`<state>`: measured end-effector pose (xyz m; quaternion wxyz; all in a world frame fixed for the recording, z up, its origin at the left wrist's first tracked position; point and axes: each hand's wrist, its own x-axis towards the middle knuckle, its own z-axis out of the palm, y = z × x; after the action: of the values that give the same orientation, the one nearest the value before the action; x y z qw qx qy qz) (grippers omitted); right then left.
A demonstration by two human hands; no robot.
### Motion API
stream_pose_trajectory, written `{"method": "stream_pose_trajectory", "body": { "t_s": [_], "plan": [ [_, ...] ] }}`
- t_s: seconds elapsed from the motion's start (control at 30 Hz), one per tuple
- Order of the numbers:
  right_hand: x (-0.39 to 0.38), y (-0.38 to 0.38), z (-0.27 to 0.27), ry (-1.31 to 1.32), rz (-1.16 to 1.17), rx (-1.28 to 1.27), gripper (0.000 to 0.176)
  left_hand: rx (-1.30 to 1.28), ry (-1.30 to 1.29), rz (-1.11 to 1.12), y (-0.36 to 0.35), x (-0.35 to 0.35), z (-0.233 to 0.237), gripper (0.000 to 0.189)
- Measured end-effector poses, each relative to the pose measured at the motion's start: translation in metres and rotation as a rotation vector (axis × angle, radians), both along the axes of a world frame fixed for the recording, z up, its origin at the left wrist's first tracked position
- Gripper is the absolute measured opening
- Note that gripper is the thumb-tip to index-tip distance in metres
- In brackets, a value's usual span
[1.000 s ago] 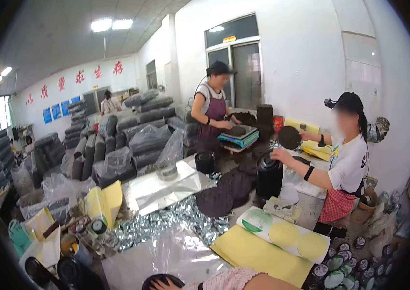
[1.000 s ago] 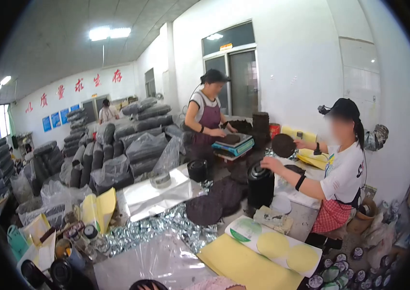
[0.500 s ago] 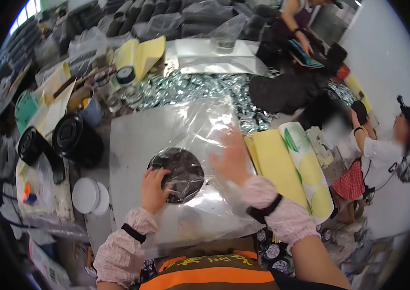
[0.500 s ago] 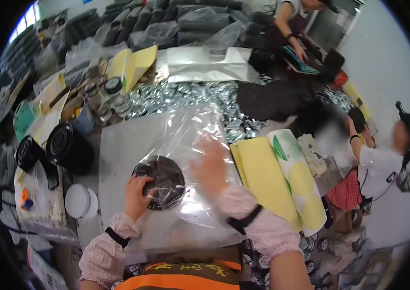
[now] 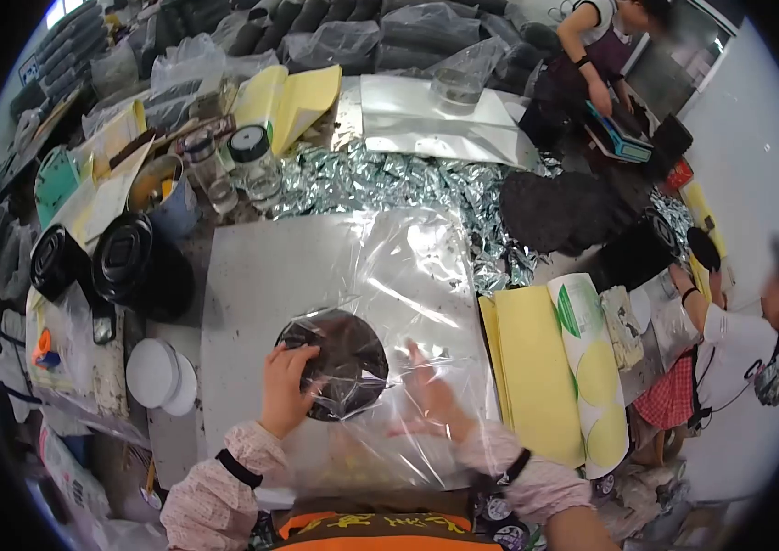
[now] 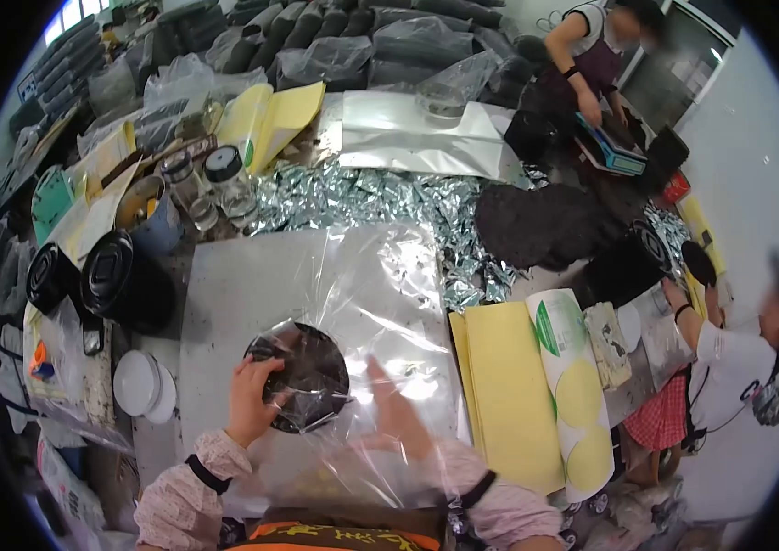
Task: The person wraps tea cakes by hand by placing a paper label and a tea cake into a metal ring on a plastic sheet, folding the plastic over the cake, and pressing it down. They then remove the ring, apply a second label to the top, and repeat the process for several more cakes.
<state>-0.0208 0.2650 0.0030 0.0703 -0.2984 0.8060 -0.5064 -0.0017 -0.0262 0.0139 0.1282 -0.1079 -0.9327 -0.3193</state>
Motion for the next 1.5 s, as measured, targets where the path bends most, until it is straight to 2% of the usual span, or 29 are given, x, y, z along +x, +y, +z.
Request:
{"method": "stream_pose_trajectory", "body": {
  "t_s": [0.07,0.1,0.13,0.2,0.23,0.33,0.37,0.47,0.5,0.57,0.6,0.67,0.7,0.73,0.8,0.83,0.87,0.93,0.97,1.0,1.03,1.07,1.1,1.2,1.23,1.33,1.37,1.47,1.5],
  "plan": [
    [-0.003,-0.056,-0.015,0.016,-0.245,-0.099,0.104,0.010,-0.083,-0.031,-0.004,-0.001,0.002,0.068],
    [-0.006,-0.083,0.013,0.079,-0.341,-0.136,0.089,0.008,-0.119,-0.052,-0.007,0.000,0.005,0.075],
    [-0.012,-0.098,0.030,0.150,-0.443,-0.178,0.076,0.128,-0.116,-0.057,-0.010,0.001,0.011,0.084],
    [-0.015,-0.098,0.027,0.265,-0.250,-0.042,0.064,0.369,-0.099,-0.075,-0.014,0.003,0.022,0.101],
    [-0.022,-0.098,0.027,0.328,-0.152,0.034,0.060,0.376,-0.091,-0.049,-0.019,0.002,0.031,0.116],
    [-0.026,-0.107,0.019,0.328,-0.109,0.230,0.049,0.431,-0.157,-0.214,-0.016,-0.012,0.037,0.116],
    [-0.027,-0.106,0.019,0.348,-0.105,0.264,0.049,0.366,-0.124,-0.255,-0.004,-0.017,0.051,0.095],
    [-0.038,-0.082,0.040,0.159,0.109,-0.034,0.042,0.190,-0.056,-0.124,0.005,-0.018,0.015,0.068],
    [-0.038,-0.073,0.039,-0.156,0.041,-0.339,0.036,0.232,-0.044,-0.063,0.011,-0.016,0.019,0.050],
    [-0.061,-0.075,0.029,-0.242,-0.449,-0.571,0.035,0.205,-0.020,-0.072,0.009,-0.020,0.012,0.056],
    [-0.077,-0.089,0.015,-0.241,-0.616,-0.826,0.034,0.191,-0.016,-0.083,0.009,-0.018,0.010,0.058],
    [-0.068,-0.108,-0.009,-0.227,-0.367,-0.718,0.039,0.577,-0.089,-0.037,0.014,-0.012,0.012,0.061],
    [-0.065,-0.110,0.024,0.052,-0.024,-0.407,0.051,0.764,-0.119,-0.011,0.012,-0.013,0.014,0.063],
    [-0.066,-0.110,0.042,0.307,0.198,-0.362,0.056,0.863,-0.107,-0.039,0.008,-0.015,0.014,0.063],
    [-0.062,-0.103,0.011,0.042,0.282,-0.411,0.062,1.077,-0.093,-0.087,0.002,-0.015,0.008,0.064],
    [-0.060,-0.102,0.001,-0.123,0.177,-0.529,0.054,0.601,-0.060,-0.192,-0.011,-0.018,0.013,0.051],
    [-0.058,-0.102,-0.009,-0.289,0.065,-0.638,0.047,0.471,-0.036,-0.148,-0.007,-0.017,0.010,0.046],
    [-0.045,-0.115,0.006,-0.310,-0.170,-0.597,0.031,0.201,0.021,-0.072,0.005,-0.017,0.004,0.037],
    [-0.035,-0.128,0.022,-0.154,-0.279,-0.452,0.022,0.013,0.012,-0.017,0.016,-0.017,0.006,0.033],
    [-0.031,-0.139,0.035,0.005,-0.388,-0.308,0.013,-0.015,0.043,0.002,0.019,-0.018,0.006,0.034],
    [-0.026,-0.142,0.032,0.105,-0.347,-0.291,0.016,-0.042,0.073,0.016,0.022,-0.019,0.004,0.034],
    [-0.023,-0.143,0.027,0.099,-0.333,-0.271,0.018,-0.063,0.106,0.024,0.026,-0.020,0.002,0.035],
    [-0.023,-0.142,0.023,0.100,-0.330,-0.242,0.020,0.177,-0.043,-0.002,0.018,-0.014,-0.001,0.047],
    [-0.023,-0.131,0.021,0.208,-0.275,-0.204,0.029,0.223,-0.012,-0.207,0.013,-0.011,0.033,0.066],
    [-0.017,-0.129,0.040,0.225,-0.294,-0.150,0.032,0.089,-0.185,-0.264,0.009,-0.010,0.033,0.078],
    [0.000,-0.096,0.061,0.295,-0.144,0.191,0.033,-0.233,-0.211,-0.257,0.015,-0.010,0.029,0.079],
    [-0.002,-0.085,0.057,0.154,-0.037,0.251,0.041,-0.258,-0.216,-0.253,0.020,-0.010,0.030,0.080],
    [-0.021,-0.093,0.015,0.057,0.039,0.408,0.032,-0.395,-0.244,-0.219,0.031,-0.014,0.025,0.078],
    [-0.030,-0.086,0.022,-0.088,0.002,0.301,0.026,-0.425,-0.256,-0.227,0.030,-0.014,0.025,0.078]
  ]
}}
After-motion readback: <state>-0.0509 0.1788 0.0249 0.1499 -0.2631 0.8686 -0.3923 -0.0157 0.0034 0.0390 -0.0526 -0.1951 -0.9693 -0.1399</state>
